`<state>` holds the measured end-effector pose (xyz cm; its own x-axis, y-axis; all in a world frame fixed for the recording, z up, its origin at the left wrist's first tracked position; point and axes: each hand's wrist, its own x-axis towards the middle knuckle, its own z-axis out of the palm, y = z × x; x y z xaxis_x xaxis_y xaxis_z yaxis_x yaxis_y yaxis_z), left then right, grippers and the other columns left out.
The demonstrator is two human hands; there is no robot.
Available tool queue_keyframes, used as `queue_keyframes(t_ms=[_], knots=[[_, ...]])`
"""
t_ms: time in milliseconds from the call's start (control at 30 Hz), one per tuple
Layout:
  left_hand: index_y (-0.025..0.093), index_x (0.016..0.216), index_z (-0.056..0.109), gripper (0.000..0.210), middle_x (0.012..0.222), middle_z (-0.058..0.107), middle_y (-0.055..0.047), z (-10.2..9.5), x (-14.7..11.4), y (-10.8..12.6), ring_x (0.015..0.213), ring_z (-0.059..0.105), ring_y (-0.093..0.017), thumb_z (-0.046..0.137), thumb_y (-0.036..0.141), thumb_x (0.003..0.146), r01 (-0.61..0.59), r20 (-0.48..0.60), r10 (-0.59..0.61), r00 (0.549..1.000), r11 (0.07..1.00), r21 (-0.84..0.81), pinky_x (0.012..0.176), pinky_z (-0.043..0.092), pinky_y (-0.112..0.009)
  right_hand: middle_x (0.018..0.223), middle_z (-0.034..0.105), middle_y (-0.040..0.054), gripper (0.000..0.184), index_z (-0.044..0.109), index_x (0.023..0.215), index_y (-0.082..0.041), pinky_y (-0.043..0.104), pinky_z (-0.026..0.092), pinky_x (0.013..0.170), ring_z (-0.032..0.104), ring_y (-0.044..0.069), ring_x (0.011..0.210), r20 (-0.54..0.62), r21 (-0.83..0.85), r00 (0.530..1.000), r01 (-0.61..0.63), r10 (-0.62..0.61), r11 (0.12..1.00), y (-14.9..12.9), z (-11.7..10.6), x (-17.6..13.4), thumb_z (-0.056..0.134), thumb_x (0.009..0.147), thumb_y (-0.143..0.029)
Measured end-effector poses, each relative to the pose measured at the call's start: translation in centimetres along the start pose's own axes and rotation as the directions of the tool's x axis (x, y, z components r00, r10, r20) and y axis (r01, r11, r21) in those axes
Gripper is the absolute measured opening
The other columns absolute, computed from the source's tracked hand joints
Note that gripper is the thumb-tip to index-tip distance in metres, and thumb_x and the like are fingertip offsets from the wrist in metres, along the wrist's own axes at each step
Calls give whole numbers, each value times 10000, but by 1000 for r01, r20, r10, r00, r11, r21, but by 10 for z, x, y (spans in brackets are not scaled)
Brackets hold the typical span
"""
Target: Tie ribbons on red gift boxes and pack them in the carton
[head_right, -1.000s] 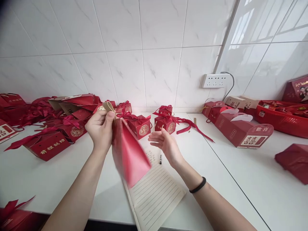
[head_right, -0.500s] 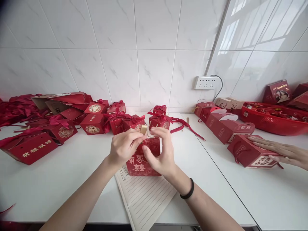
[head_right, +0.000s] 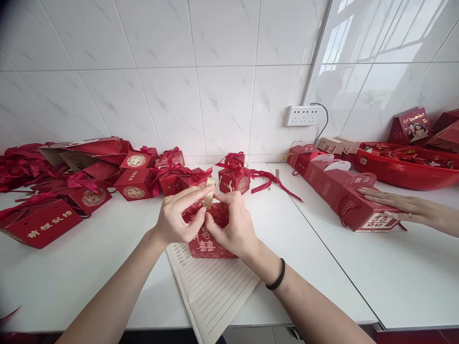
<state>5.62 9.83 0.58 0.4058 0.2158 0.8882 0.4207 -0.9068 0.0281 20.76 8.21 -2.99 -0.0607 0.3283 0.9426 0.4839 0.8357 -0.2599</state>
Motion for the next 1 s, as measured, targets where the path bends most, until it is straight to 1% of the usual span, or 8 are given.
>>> queue_keyframes(t_ms=[133, 333, 467, 567, 667, 867, 1000], knots=[[152, 1187, 584, 479, 966, 700, -68, -4, 2, 0, 840, 667, -176, 495, 69, 724, 30, 35, -29, 999, 998, -48, 734, 583, -289, 884, 504, 37, 278, 446, 1059, -203, 280, 474, 622, 516, 165, 759, -15, -2, 1000, -18, 18, 1000, -1, 0, 0, 593, 825, -173], [149, 1176, 604, 443, 1032, 701, -78, -9, 4, 0, 917, 671, -178, 532, 71, 747, 126, 86, -113, 990, 978, -164, 795, 574, -274, 828, 488, 15, 183, 445, 945, -211, 262, 458, 605, 507, 153, 730, -23, -15, 999, -31, 30, 999, -1, 0, -1, 568, 820, -158], [130, 1176, 602, 439, 1051, 696, -95, -6, -1, -1, 959, 664, -193, 561, 78, 743, 152, 58, -143, 988, 969, -195, 810, 571, -274, 810, 484, 12, 166, 449, 928, -206, 254, 445, 598, 489, 145, 712, -31, -31, 999, -18, 17, 999, 0, -1, -1, 552, 816, -139], [151, 1190, 593, 453, 1082, 686, -91, -1, -5, -2, 973, 661, -198, 565, 83, 744, 145, 9, -146, 989, 967, -209, 826, 568, -291, 799, 488, 10, 166, 449, 927, -205, 254, 439, 590, 484, 145, 704, -32, -38, 999, 5, -6, 999, 1, 0, 0, 546, 818, -127], [151, 1200, 585, 462, 1118, 672, -101, 1, -6, -2, 995, 653, -202, 565, 83, 743, 132, -16, -139, 990, 966, -221, 853, 558, -306, 787, 492, 9, 166, 456, 928, -209, 262, 435, 574, 482, 151, 694, -30, -47, 999, 23, -24, 999, 2, 0, 1, 551, 821, -126], [167, 1215, 575, 467, 1123, 670, -97, 1, -5, -1, 1009, 648, -202, 559, 95, 753, 167, 14, -168, 986, 957, -236, 856, 559, -319, 798, 520, 20, 154, 476, 946, -216, 290, 442, 590, 485, 164, 716, -16, -53, 998, 67, -68, 996, 3, 0, 2, 530, 852, -107], [179, 1229, 564, 477, 1132, 666, -96, 0, -5, -1, 1004, 649, -205, 554, 104, 758, 176, 29, -174, 984, 955, -238, 853, 560, -334, 806, 517, 28, 115, 482, 948, -210, 295, 441, 582, 489, 163, 709, -1, -53, 997, 72, -72, 996, 3, -1, 2, 502, 885, -116]])
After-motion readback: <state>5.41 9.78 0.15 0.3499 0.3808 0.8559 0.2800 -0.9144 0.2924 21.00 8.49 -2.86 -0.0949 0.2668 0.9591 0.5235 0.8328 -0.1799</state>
